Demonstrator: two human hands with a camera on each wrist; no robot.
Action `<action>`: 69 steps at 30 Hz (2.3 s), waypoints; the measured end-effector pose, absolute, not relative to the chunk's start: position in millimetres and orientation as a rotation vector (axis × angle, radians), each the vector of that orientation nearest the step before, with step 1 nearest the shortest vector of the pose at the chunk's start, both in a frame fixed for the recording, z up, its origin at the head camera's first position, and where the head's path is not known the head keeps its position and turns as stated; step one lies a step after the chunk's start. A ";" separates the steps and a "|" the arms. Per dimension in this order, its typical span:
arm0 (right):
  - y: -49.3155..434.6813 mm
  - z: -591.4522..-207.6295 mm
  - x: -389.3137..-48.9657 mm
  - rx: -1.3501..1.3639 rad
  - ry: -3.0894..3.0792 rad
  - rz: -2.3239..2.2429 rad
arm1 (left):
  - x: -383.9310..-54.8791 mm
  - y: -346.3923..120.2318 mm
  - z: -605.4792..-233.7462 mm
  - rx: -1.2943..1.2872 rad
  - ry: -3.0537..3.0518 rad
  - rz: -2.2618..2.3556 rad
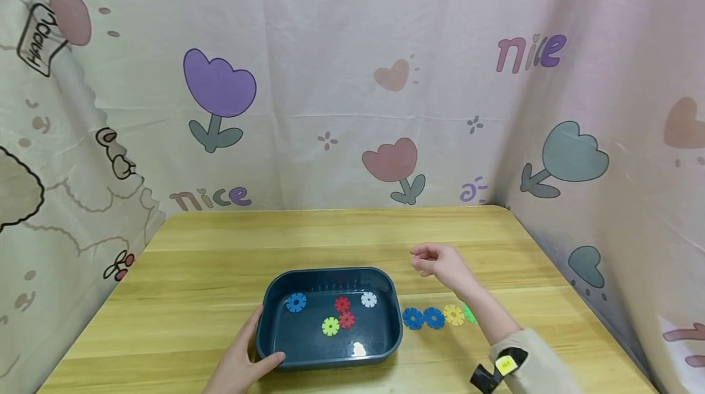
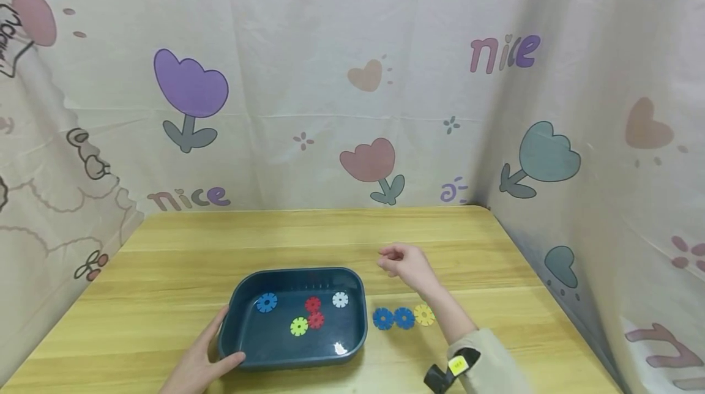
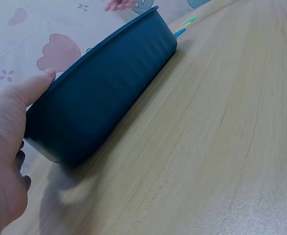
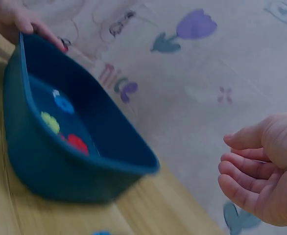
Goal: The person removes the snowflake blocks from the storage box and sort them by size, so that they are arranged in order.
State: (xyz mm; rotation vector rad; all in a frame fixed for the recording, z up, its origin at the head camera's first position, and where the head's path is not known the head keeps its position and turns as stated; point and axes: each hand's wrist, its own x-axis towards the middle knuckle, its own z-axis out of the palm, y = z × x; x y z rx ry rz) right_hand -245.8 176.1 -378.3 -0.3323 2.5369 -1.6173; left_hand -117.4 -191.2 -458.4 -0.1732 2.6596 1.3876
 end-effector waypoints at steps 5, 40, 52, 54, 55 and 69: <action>145.0 -374.3 -249.2 -0.446 2.486 -1.638 | -117.0 -191.4 -457.6 -0.177 2.659 1.384; -19.9 -434.1 -231.2 -0.835 2.532 -1.067 | -118.1 -195.3 -459.5 -0.157 2.611 1.420; -30.5 -442.0 -228.5 -0.927 2.727 -0.706 | -120.0 -195.3 -458.9 -0.180 2.573 1.446; -31.4 -442.4 -226.8 -0.947 2.766 -0.637 | -120.8 -195.6 -459.3 -0.185 2.569 1.445; -31.8 -443.2 -226.0 -0.953 2.781 -0.613 | -120.9 -195.6 -459.4 -0.185 2.570 1.443; -32.3 -452.5 -224.2 -0.965 2.765 -0.583 | -118.7 -192.6 -459.6 -0.220 2.578 1.414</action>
